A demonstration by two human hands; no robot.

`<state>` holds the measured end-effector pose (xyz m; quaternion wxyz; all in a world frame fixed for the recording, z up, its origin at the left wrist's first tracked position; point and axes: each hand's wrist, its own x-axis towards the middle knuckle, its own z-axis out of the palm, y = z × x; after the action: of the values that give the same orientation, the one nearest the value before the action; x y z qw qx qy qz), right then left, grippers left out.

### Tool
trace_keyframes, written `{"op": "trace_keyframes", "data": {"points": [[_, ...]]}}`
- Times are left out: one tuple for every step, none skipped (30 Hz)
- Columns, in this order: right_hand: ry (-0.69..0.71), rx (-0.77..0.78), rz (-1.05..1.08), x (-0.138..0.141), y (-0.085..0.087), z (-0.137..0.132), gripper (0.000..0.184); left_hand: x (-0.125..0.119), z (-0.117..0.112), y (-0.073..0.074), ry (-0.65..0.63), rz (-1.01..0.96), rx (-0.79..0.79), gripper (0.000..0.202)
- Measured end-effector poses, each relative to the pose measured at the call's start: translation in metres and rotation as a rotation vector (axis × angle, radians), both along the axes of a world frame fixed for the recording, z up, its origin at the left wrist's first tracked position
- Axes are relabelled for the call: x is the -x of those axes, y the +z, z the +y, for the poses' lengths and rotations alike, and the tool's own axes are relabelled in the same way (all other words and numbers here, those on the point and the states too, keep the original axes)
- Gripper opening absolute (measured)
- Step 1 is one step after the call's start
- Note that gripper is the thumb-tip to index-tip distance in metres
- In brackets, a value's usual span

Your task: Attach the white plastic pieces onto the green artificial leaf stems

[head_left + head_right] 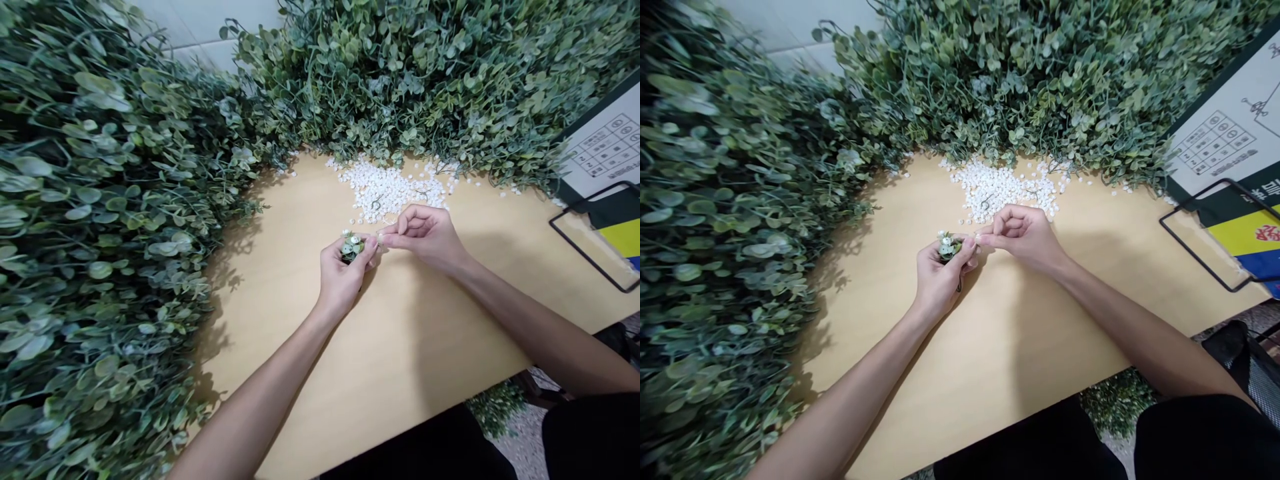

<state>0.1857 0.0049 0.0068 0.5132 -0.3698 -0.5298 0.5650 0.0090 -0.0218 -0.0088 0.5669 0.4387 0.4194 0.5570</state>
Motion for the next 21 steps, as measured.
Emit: {"op": "trace_keyframes", "data": {"points": [[0.011,0.005,0.0,0.0,0.0,0.0,0.041,0.0,0.0,0.0,0.0,-0.002,0.007,0.033],[0.021,0.01,0.003,0.0,0.0,-0.001,0.041,0.0,0.0,0.0,-0.001,-0.007,0.012,0.033],[0.028,0.012,0.008,0.0,0.0,-0.001,0.041,0.0,0.0,0.0,-0.005,-0.015,0.014,0.033],[0.031,0.012,0.014,0.001,0.0,-0.002,0.041,0.0,0.0,0.0,-0.009,-0.023,0.014,0.033],[0.028,0.011,0.021,0.001,-0.001,-0.002,0.041,0.0,0.0,-0.001,-0.012,-0.03,0.013,0.033],[0.022,0.008,0.026,0.002,-0.001,-0.003,0.042,-0.001,0.0,-0.001,-0.013,-0.037,0.01,0.033],[0.014,0.006,0.028,0.002,-0.002,-0.003,0.042,-0.001,0.0,-0.001,-0.011,-0.042,0.006,0.033],[0.007,0.004,0.027,0.003,-0.002,-0.003,0.043,-0.001,0.001,-0.001,-0.012,-0.047,0.003,0.033],[0.002,0.001,0.024,0.003,-0.002,-0.003,0.044,-0.002,0.001,-0.001,-0.019,-0.053,-0.001,0.033],[-0.002,-0.002,0.02,0.002,0.0,-0.003,0.044,-0.003,0.001,-0.001,-0.034,-0.063,-0.009,0.032],[-0.008,-0.005,0.015,0.001,0.002,-0.002,0.044,-0.003,0.002,-0.001,-0.054,-0.076,-0.019,0.032],[-0.01,-0.008,0.009,0.0,0.005,-0.001,0.044,-0.004,0.002,-0.001,-0.076,-0.092,-0.031,0.031],[-0.009,-0.015,-0.001,-0.002,0.01,0.0,0.044,-0.005,0.002,0.0,-0.096,-0.111,-0.043,0.03],[-0.004,-0.027,-0.016,-0.005,0.016,0.001,0.044,-0.005,0.002,-0.001,-0.113,-0.133,-0.052,0.029],[-0.001,-0.045,-0.035,-0.009,0.023,0.002,0.044,-0.005,0.002,-0.001,-0.128,-0.151,-0.058,0.031],[0.002,-0.068,-0.059,-0.014,0.033,0.002,0.043,-0.005,0.002,-0.001,-0.14,-0.176,-0.055,0.035],[0.0,-0.093,-0.094,-0.021,0.043,0.001,0.042,-0.005,0.002,-0.002,-0.156,-0.202,-0.049,0.039],[-0.004,-0.116,-0.135,-0.03,0.055,-0.003,0.04,-0.004,0.002,-0.003,-0.173,-0.218,-0.041,0.042],[-0.004,-0.133,-0.192,-0.04,0.067,-0.009,0.037,-0.004,0.002,-0.004,-0.181,-0.224,-0.04,0.046],[-0.002,-0.149,-0.273,-0.053,0.08,-0.018,0.035,-0.004,0.003,-0.005,-0.199,-0.229,-0.032,0.048],[0.016,-0.169,-0.376,-0.068,0.091,-0.031,0.033,-0.003,0.003,-0.005,-0.209,-0.233,-0.027,0.05]]}}
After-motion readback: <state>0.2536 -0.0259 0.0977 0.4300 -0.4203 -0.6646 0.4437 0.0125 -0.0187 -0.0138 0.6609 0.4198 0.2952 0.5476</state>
